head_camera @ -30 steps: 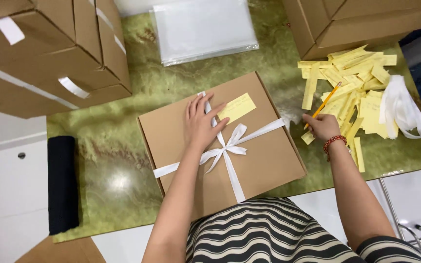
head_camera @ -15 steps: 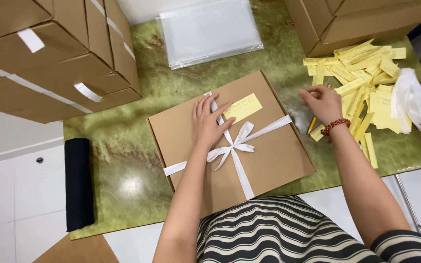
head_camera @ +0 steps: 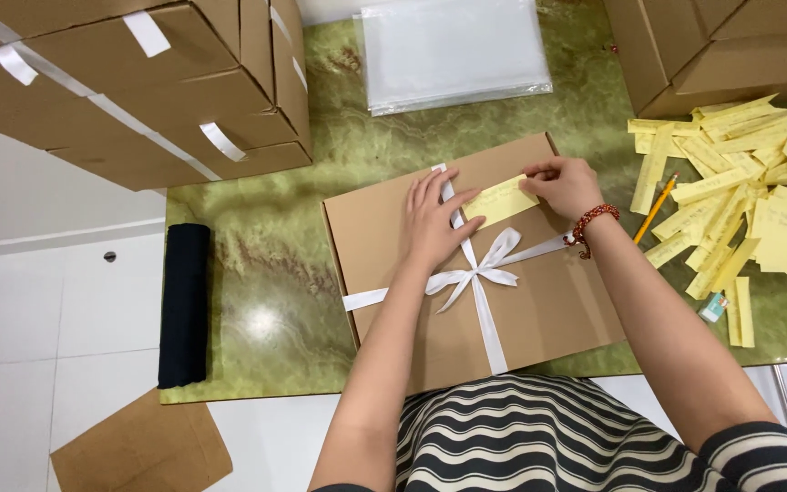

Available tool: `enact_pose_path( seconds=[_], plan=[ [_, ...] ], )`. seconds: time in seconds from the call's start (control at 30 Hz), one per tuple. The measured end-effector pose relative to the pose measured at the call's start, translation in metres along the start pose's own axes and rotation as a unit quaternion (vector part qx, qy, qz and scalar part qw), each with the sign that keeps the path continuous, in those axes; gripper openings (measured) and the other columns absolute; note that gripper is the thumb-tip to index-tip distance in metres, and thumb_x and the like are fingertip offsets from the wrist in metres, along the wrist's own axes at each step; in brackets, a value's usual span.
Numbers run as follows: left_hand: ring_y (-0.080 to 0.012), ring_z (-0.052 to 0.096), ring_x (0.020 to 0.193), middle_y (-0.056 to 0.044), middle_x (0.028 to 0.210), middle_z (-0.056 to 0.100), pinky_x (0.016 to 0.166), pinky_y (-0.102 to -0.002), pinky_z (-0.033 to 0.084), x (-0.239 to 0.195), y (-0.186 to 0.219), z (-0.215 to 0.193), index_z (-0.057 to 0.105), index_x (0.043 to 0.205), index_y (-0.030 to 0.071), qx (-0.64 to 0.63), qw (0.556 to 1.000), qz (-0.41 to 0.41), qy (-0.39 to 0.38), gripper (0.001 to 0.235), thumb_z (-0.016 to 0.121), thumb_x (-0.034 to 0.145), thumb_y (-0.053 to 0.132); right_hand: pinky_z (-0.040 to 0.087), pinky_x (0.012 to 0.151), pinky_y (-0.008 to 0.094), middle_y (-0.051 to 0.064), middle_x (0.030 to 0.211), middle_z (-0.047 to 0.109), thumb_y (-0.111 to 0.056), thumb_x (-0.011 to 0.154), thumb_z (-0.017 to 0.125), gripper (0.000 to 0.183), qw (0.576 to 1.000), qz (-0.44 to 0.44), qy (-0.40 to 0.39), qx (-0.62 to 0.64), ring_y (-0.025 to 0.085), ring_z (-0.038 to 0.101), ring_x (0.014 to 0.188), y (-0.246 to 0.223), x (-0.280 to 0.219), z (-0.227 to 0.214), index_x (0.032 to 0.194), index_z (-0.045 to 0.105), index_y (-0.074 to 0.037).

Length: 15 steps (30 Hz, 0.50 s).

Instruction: Writing a note and packing a garment into a gift box with a ribbon

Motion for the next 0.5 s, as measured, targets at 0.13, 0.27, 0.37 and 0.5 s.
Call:
enact_pose_path(
  seconds=[0.13, 0.27, 0.37, 0.5],
  plan=[
    [-0.0256, 0.033, 0.159, 0.002, 0.16, 0.047, 0.134, -0.057, 0.018, -0.001, 0.003, -0.004, 0.072, 0.131, 0.04, -0.005, 1.0, -0.001, -0.003, 0.047, 0.08, 0.088, 0.056, 0.057, 0.089, 0.034, -0.009, 0.098, 0.079, -0.027, 0.079, 0.087, 0.031, 1.0, -0.009, 0.008, 0.024, 0.013, 0.074, 0.095, -0.001, -0.003, -0.001, 0.11, 0.082, -0.028],
    [-0.0304, 0.034, 0.158, -0.002, 0.161, 0.045, 0.133, -0.057, 0.023, 0.001, 0.001, -0.006, 0.07, 0.134, 0.037, -0.031, 0.999, 0.005, 0.036, 0.054, 0.084, 0.084, 0.052, 0.054, 0.084, 0.025, -0.007, 0.096, 0.078, -0.022, 0.084, 0.083, 0.027, 0.996, -0.028, 0.002, 0.082, 0.005, 0.067, 0.087, -0.005, -0.006, -0.001, 0.111, 0.08, -0.023],
    [-0.0362, 0.036, 0.157, -0.007, 0.164, 0.041, 0.132, -0.057, 0.027, -0.001, 0.001, -0.02, 0.067, 0.139, 0.031, -0.101, 0.992, -0.024, 0.072, 0.056, 0.083, 0.087, 0.047, 0.053, 0.081, 0.023, -0.006, 0.094, 0.077, -0.018, 0.085, 0.081, 0.025, 0.993, -0.039, -0.006, 0.107, 0.004, 0.065, 0.084, -0.012, -0.011, 0.001, 0.11, 0.08, -0.021],
    [-0.0404, 0.037, 0.155, -0.011, 0.165, 0.039, 0.131, -0.057, 0.029, 0.0, -0.017, -0.023, 0.064, 0.145, 0.031, -0.21, 0.967, -0.083, 0.116, 0.048, 0.074, 0.099, 0.042, 0.053, 0.079, 0.026, -0.001, 0.093, 0.078, -0.015, 0.084, 0.08, 0.024, 0.992, -0.062, -0.026, 0.108, 0.008, 0.066, 0.083, -0.024, -0.026, 0.004, 0.108, 0.081, -0.017]
  ],
)
Point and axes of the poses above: each hand's wrist, its own x-axis towards the middle knuckle, its own z-axis out of the palm, y = z × x, the point moved 10 cm from there along x, towards the middle knuckle
